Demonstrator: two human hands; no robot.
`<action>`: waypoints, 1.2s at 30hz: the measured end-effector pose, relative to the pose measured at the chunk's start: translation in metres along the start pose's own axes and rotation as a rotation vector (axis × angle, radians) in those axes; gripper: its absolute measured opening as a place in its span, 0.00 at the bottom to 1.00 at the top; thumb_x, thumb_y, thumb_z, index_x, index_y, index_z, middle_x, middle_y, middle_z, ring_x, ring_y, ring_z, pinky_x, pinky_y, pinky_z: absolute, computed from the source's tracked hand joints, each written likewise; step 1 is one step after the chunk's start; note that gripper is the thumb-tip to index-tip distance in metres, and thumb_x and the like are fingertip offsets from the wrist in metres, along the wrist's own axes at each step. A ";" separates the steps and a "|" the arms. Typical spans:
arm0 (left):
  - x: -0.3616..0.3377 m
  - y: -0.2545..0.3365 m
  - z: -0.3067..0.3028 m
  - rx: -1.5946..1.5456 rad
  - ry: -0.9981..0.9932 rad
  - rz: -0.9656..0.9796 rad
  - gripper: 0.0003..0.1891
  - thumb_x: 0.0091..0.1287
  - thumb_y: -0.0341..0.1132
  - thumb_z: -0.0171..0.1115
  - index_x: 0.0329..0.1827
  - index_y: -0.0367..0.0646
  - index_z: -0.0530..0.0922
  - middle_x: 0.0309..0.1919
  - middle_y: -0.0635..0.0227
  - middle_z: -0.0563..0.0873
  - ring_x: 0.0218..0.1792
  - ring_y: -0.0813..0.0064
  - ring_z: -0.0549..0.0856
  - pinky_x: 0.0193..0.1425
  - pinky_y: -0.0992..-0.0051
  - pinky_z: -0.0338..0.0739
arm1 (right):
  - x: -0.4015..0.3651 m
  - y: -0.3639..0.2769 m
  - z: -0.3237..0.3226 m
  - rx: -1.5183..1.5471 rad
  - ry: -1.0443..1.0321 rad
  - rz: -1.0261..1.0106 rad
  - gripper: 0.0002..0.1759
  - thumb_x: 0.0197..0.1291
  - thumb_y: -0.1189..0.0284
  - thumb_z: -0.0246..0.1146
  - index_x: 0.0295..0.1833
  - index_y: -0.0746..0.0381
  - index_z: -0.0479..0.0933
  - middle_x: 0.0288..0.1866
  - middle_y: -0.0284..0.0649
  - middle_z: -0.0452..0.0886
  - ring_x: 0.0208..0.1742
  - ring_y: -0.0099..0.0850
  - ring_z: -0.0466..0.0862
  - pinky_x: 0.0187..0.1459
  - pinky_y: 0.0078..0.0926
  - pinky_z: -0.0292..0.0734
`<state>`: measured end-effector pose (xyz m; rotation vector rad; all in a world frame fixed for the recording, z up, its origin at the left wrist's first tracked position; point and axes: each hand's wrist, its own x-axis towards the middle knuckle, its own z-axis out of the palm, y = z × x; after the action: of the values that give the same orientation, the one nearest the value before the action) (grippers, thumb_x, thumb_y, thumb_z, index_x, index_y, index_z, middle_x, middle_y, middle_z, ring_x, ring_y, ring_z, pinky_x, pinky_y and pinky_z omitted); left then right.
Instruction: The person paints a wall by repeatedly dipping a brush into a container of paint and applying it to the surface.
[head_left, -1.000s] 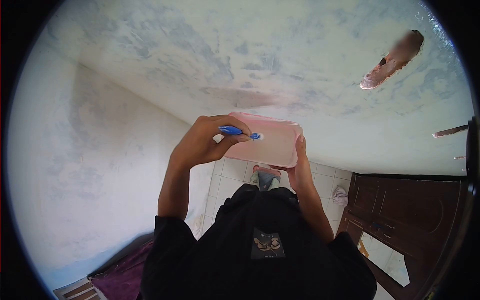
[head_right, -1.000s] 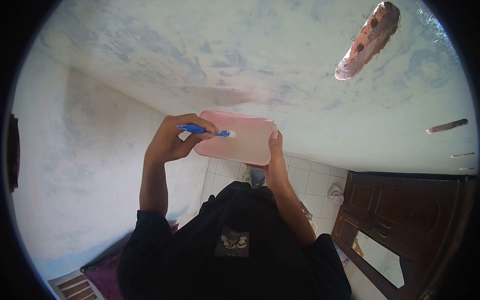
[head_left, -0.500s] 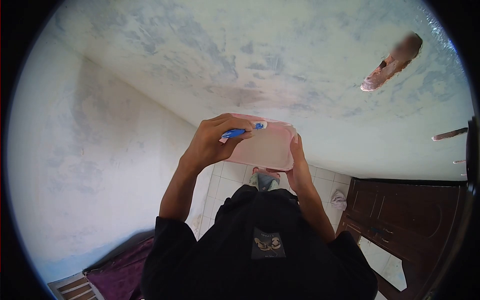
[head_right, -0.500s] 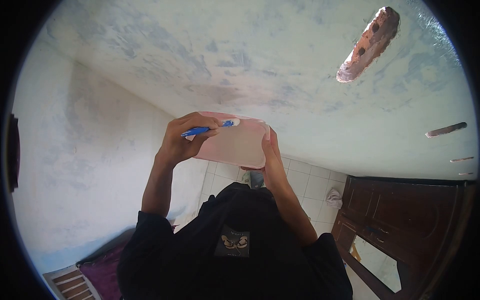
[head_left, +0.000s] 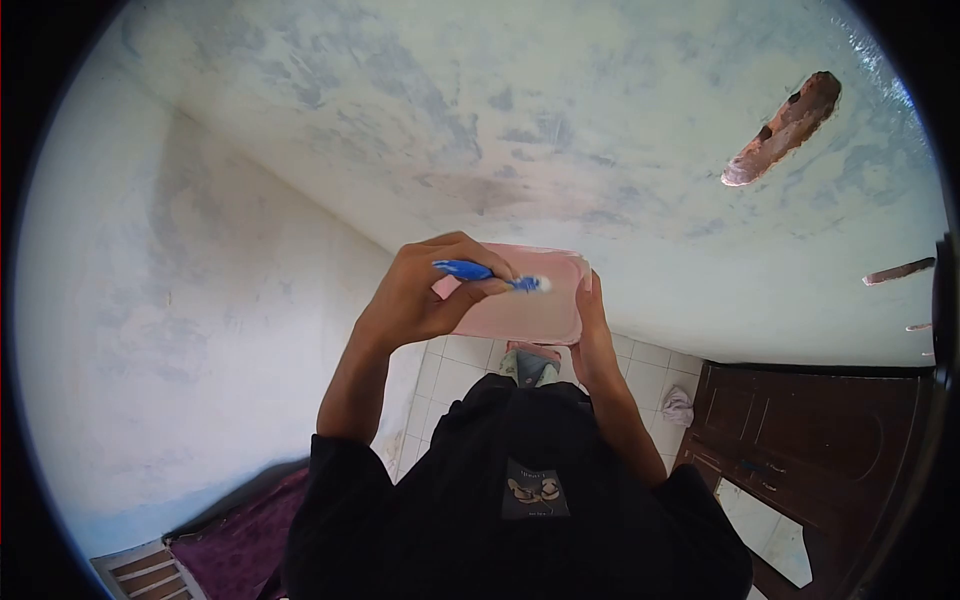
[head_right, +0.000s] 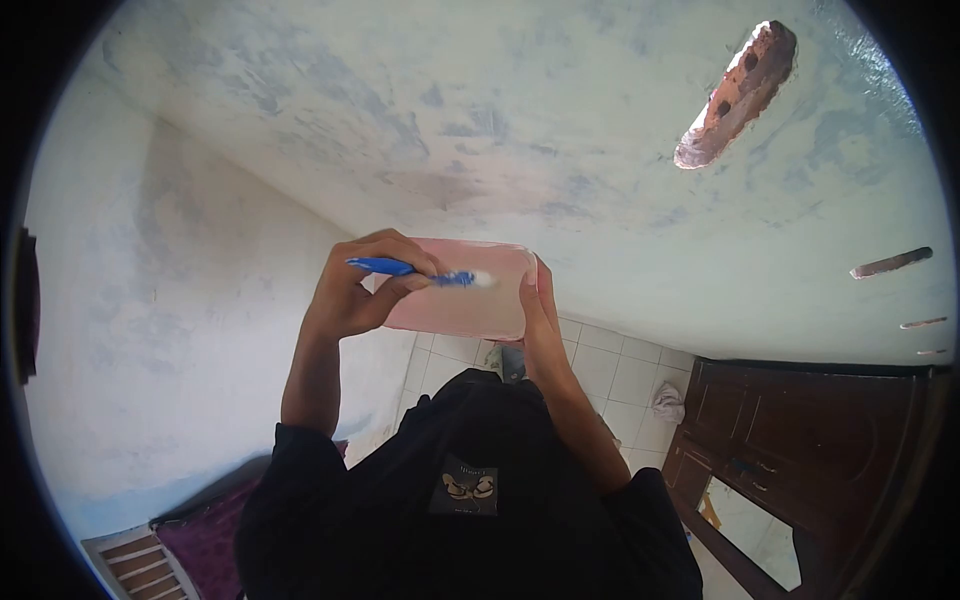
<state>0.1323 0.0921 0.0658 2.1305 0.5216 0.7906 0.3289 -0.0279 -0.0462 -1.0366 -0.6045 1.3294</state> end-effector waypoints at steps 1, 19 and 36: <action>-0.001 0.001 0.001 -0.029 -0.038 -0.029 0.08 0.64 0.20 0.74 0.44 0.39 0.88 0.40 0.62 0.94 0.43 0.64 0.92 0.50 0.70 0.86 | 0.000 0.000 0.001 0.005 -0.001 0.007 0.36 0.85 0.44 0.42 0.85 0.54 0.52 0.77 0.44 0.68 0.74 0.39 0.77 0.58 0.42 0.88; -0.002 -0.022 0.000 -0.262 -0.209 -0.227 0.08 0.74 0.33 0.69 0.43 0.37 0.90 0.36 0.66 0.93 0.34 0.77 0.89 0.38 0.76 0.80 | 0.004 0.021 0.004 0.016 0.022 -0.058 0.37 0.85 0.46 0.45 0.83 0.60 0.56 0.79 0.44 0.66 0.82 0.36 0.64 0.80 0.38 0.60; -0.045 0.003 -0.029 -0.394 0.606 -0.445 0.13 0.77 0.35 0.70 0.52 0.30 0.85 0.39 0.65 0.91 0.43 0.77 0.91 0.47 0.75 0.87 | 0.032 0.003 0.033 0.030 0.020 -0.009 0.33 0.82 0.40 0.42 0.81 0.47 0.54 0.75 0.41 0.73 0.64 0.42 0.86 0.48 0.47 0.92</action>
<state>0.0797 0.0794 0.0660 1.3242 1.0157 1.1605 0.3053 0.0109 -0.0396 -1.0206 -0.5721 1.3145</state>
